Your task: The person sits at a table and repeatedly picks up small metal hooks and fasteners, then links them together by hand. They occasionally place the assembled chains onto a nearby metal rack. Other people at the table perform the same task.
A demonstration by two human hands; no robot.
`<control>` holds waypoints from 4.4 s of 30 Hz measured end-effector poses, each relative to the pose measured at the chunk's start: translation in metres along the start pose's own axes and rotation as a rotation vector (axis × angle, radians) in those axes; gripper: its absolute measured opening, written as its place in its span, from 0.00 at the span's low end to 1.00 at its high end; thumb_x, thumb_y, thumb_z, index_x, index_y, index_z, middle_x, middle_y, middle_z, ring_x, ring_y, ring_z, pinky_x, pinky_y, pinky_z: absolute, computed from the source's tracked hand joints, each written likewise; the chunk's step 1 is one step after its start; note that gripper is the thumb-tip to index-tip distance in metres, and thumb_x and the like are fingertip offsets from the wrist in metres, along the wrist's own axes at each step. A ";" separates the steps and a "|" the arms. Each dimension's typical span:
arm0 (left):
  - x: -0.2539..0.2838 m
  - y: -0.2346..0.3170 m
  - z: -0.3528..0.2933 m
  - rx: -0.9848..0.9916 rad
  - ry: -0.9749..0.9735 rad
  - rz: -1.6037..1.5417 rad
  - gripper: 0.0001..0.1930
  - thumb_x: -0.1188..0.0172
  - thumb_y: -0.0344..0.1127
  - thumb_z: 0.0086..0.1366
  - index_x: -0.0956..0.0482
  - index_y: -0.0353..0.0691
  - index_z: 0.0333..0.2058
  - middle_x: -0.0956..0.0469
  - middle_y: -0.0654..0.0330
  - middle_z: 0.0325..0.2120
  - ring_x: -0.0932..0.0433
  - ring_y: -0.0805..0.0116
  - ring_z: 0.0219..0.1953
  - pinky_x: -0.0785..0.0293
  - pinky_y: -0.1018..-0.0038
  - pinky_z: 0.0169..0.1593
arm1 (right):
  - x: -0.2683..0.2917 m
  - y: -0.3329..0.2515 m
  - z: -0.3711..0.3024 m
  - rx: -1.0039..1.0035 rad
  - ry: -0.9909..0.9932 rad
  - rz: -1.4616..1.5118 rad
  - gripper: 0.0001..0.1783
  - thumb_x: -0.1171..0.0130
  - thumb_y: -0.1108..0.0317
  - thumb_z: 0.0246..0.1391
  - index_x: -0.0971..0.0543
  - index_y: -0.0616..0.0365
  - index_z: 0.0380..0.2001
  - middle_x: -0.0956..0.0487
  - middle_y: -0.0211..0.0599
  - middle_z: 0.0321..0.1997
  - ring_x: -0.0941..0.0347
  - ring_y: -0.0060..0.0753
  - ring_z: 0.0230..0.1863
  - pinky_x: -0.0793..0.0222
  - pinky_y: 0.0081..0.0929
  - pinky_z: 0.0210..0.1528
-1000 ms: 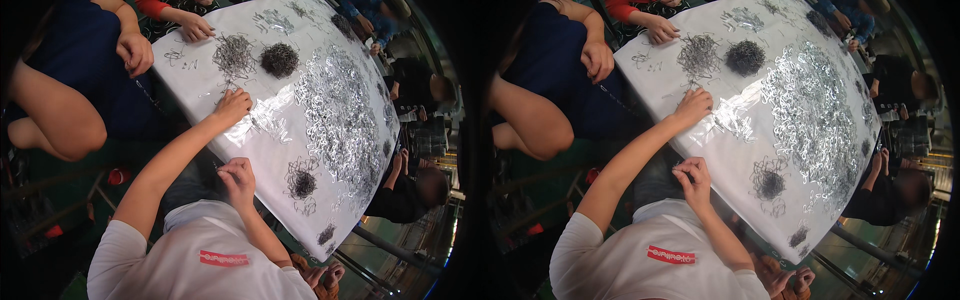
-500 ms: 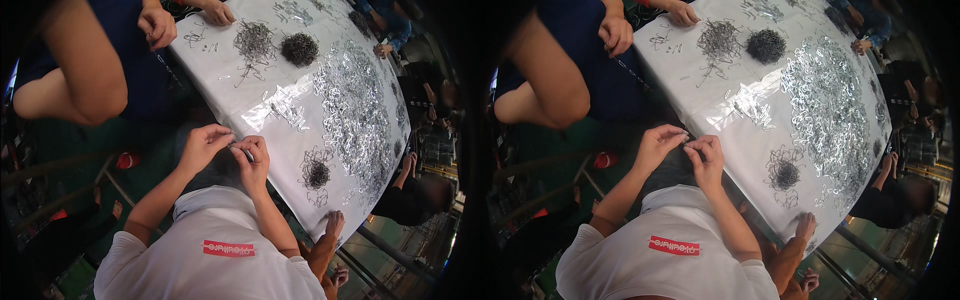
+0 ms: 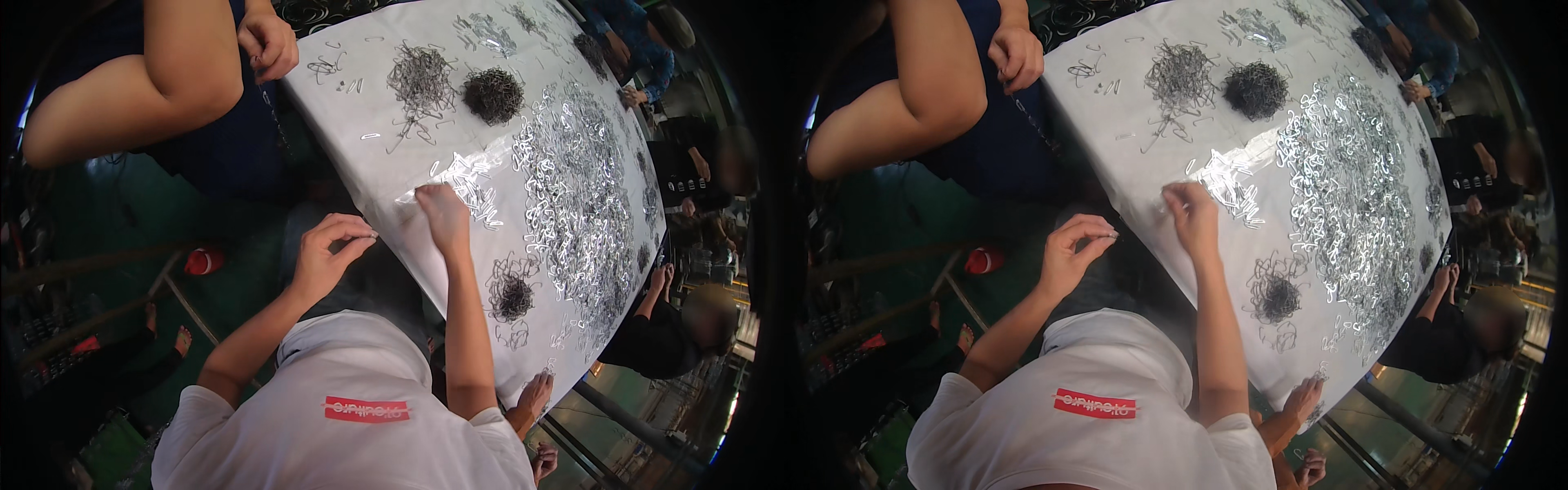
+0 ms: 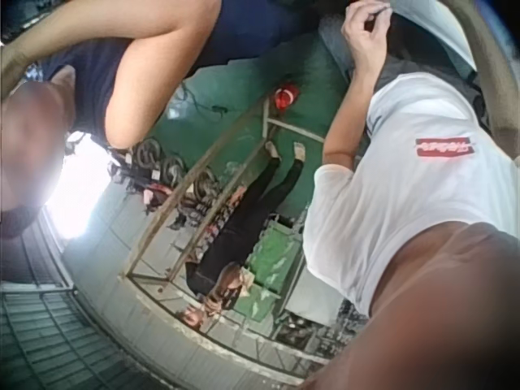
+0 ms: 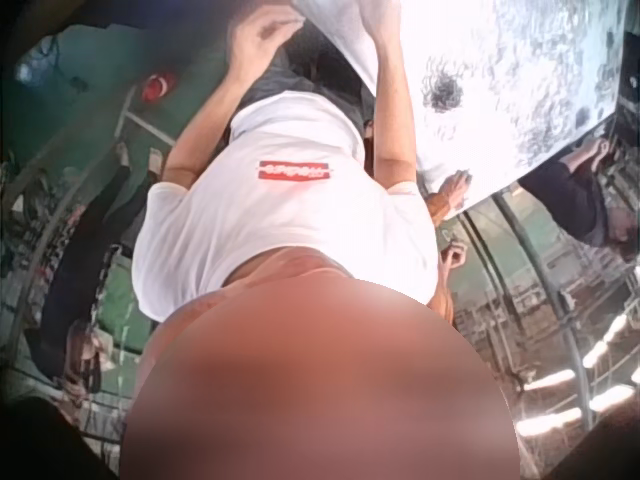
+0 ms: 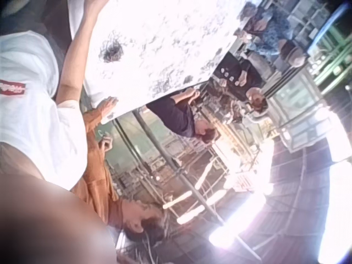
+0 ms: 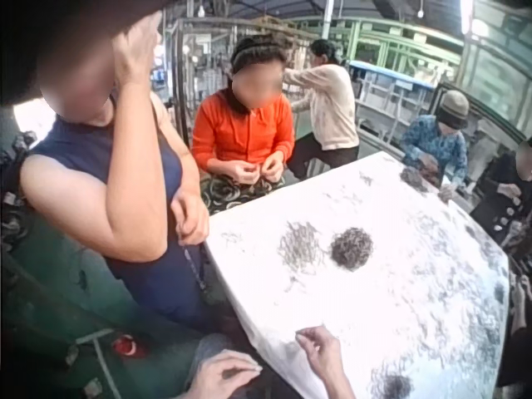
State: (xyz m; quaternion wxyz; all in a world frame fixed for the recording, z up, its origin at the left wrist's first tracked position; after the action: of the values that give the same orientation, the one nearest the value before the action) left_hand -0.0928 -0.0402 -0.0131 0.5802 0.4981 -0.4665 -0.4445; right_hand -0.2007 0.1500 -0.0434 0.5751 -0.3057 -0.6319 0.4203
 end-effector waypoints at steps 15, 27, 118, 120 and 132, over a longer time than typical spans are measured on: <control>-0.012 0.017 -0.004 -0.122 -0.028 0.059 0.07 0.34 0.21 0.52 0.17 0.36 0.31 0.19 0.59 0.30 0.23 0.69 0.33 0.27 0.77 0.36 | -0.030 0.038 0.117 0.017 -0.114 -0.724 0.10 0.46 0.66 0.53 0.24 0.59 0.36 0.25 0.44 0.44 0.23 0.48 0.43 0.26 0.41 0.43; -0.012 0.029 -0.006 -0.171 -0.009 0.098 0.07 0.34 0.21 0.52 0.17 0.37 0.31 0.19 0.58 0.29 0.22 0.65 0.33 0.26 0.74 0.37 | -0.027 0.006 0.033 -0.255 -0.320 0.317 0.09 0.41 0.67 0.56 0.25 0.63 0.35 0.22 0.36 0.30 0.24 0.27 0.30 0.29 0.23 0.31; -0.020 0.010 0.012 0.017 -0.106 0.004 0.06 0.37 0.21 0.55 0.19 0.34 0.33 0.21 0.61 0.33 0.28 0.78 0.32 0.31 0.81 0.39 | 0.038 0.014 0.066 0.221 0.124 -0.193 0.05 0.41 0.73 0.54 0.22 0.59 0.35 0.23 0.42 0.36 0.24 0.40 0.31 0.30 0.33 0.35; -0.020 0.009 0.010 0.027 -0.111 0.032 0.07 0.37 0.21 0.55 0.19 0.35 0.34 0.20 0.61 0.33 0.28 0.78 0.32 0.31 0.81 0.39 | 0.038 0.027 0.126 0.225 0.044 -0.367 0.05 0.42 0.68 0.56 0.21 0.55 0.35 0.23 0.39 0.36 0.24 0.43 0.33 0.30 0.36 0.36; -0.018 0.020 0.003 -0.077 -0.064 0.089 0.05 0.36 0.23 0.55 0.19 0.37 0.32 0.18 0.62 0.31 0.25 0.76 0.29 0.31 0.80 0.35 | 0.008 0.057 0.113 0.040 -0.239 -0.419 0.09 0.46 0.69 0.54 0.24 0.62 0.36 0.22 0.44 0.35 0.24 0.40 0.34 0.29 0.34 0.39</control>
State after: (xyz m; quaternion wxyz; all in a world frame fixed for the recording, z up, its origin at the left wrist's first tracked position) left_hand -0.0977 -0.0213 0.0047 0.6029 0.4398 -0.4890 -0.4516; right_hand -0.3181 0.1629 -0.0885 0.5769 -0.1045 -0.7365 0.3373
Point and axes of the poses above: each hand's wrist, its own z-axis towards the middle knuckle, its own x-axis out of the back of the hand, y = z × x, the point moved 9 cm from there along z, towards the middle knuckle
